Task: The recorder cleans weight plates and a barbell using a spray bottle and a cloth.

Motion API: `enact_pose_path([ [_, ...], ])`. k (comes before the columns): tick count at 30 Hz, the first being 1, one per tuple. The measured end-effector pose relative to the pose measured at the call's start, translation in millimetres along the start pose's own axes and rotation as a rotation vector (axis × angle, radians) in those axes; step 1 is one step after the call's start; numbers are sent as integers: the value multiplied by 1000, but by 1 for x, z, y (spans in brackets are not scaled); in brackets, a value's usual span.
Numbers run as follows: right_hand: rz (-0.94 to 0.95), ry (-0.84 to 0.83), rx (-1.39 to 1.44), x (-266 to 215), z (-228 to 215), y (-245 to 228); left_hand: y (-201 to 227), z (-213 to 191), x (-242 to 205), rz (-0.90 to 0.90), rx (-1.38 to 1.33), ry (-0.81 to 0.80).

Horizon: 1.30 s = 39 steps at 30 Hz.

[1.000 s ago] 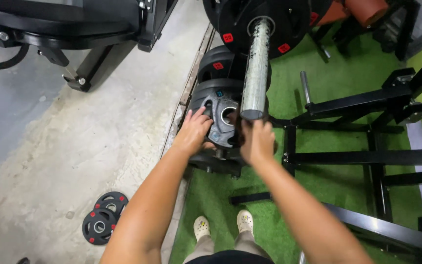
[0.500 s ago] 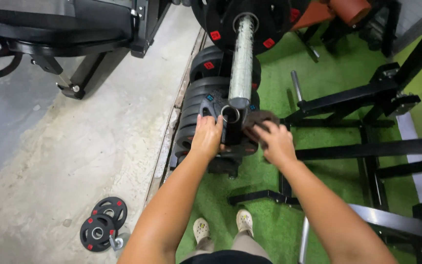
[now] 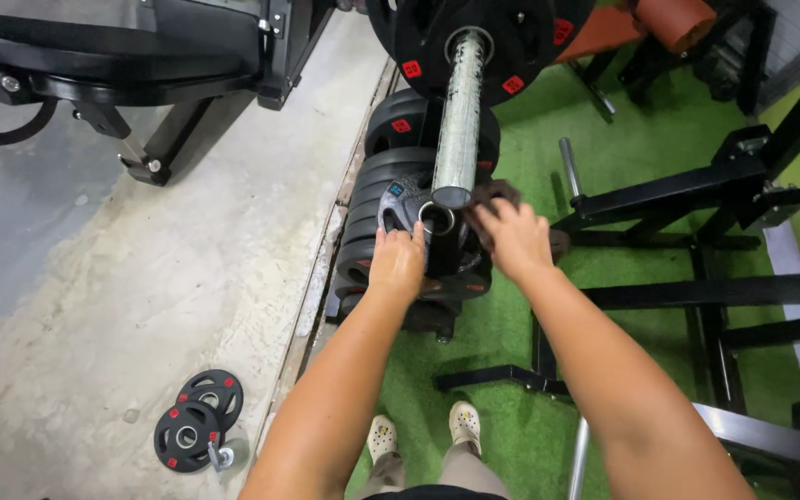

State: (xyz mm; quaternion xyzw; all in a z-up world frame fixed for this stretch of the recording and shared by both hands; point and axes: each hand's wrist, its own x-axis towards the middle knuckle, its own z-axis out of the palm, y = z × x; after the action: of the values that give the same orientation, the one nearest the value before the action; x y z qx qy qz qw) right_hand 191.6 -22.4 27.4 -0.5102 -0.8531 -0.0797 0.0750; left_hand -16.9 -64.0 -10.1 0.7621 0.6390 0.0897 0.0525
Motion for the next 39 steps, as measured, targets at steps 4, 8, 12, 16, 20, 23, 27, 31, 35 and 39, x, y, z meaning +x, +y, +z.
enact_pose_path([
  [4,168,-33,-12,6,13,-29,1,7,6,-25,21,-32],
  [8,423,-60,330,-35,46,-66,-23,95,28,-9,163,160],
  [12,-243,123,198,-73,15,-51,-30,96,30,13,179,257],
  [16,-359,48,234,-66,8,8,-4,11,5,-25,-9,65],
  [20,-217,63,124,-34,-4,29,4,2,3,-97,-34,-38],
  [23,-273,77,87,-15,-17,29,3,17,4,-99,-48,6],
  [27,-458,-69,-141,-11,-28,33,5,19,6,-110,-48,56],
  [31,-402,-319,-193,-8,-43,11,10,13,7,-146,-74,36],
  [35,-276,-412,-234,2,-41,-11,18,12,10,-161,-56,-23],
  [39,-60,-548,22,10,-45,-12,17,16,17,-177,-13,-54],
])
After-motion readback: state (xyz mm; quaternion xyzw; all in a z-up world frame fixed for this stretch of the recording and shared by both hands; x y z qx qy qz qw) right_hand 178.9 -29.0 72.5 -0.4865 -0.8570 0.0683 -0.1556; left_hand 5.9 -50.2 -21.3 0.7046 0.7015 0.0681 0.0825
